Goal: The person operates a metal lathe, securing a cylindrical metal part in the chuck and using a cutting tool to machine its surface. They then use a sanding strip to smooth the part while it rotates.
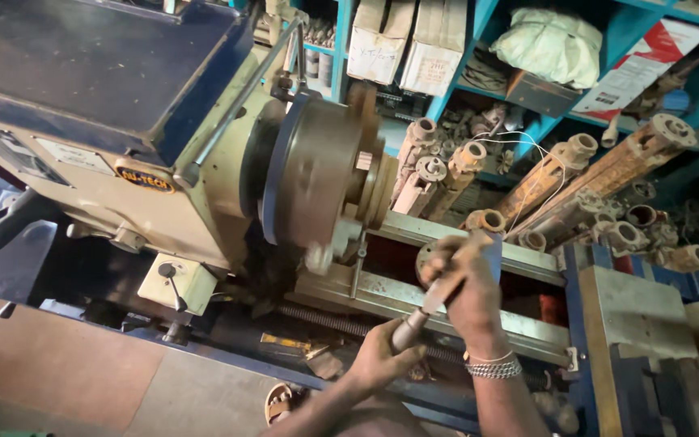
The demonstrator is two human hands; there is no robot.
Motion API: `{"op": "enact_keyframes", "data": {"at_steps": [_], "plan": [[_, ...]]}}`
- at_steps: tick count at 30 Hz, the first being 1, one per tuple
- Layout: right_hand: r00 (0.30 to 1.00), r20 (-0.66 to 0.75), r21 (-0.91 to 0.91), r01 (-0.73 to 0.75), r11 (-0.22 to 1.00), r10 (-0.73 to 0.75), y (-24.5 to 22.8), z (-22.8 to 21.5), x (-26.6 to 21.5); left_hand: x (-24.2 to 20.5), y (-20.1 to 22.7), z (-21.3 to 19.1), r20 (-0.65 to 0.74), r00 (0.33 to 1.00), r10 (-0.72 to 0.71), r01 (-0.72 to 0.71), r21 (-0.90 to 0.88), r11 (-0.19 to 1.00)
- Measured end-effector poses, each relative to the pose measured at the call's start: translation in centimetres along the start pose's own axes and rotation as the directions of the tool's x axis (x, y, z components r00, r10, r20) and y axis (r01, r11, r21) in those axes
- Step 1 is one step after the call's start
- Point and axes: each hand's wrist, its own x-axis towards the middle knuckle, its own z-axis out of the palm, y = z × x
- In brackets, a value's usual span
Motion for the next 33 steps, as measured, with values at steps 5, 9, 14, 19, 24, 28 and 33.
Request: {"op": "enact_keyframes", "data": {"at_steps": [5, 9, 14, 19, 24, 28, 33], "plan": [[0.979, -0.044, -0.293, -0.202, 0.935, 0.197, 3.0, 2.0, -0.8, 0.7, 0.0, 0.0, -0.287, 0.956, 0.061, -0.023, 0.136, 0.991], [0.996, -0.035, -0.513, -0.087, 0.854, 0.081, 4.8, 1.2, 0.7, 1.3, 0.5, -0.4, -0.350, 0.927, 0.137, -0.038, 0.276, 0.961], [0.968, -0.071, -0.590, -0.235, 0.772, 0.241, 6.5, 1.2, -0.2, 2.0, 0.7, -0.2, -0.360, 0.919, 0.158, -0.115, 0.137, 0.984], [0.963, 0.143, -0.494, -0.129, 0.860, 0.226, 7.2, 2.0, -2.1, 1.0, -0.8, -0.4, -0.360, 0.916, 0.180, -0.134, 0.147, 0.980], [0.954, 0.172, -0.519, -0.124, 0.846, 0.245, 6.8, 2.6, -2.3, 0.4, -1.8, 0.2, -0.395, 0.895, 0.207, -0.202, 0.055, 0.978], [0.943, 0.180, -0.474, -0.165, 0.865, 0.279, 6.5, 3.1, -2.3, 0.4, -1.8, 0.4, -0.387, 0.911, 0.145, -0.156, 0.003, 0.988], [0.940, 0.164, -0.499, -0.183, 0.847, 0.300, 6.6, 3.4, -2.0, 0.2, -1.6, 0.0, -0.355, 0.923, 0.149, -0.180, -0.057, 0.982]]}}
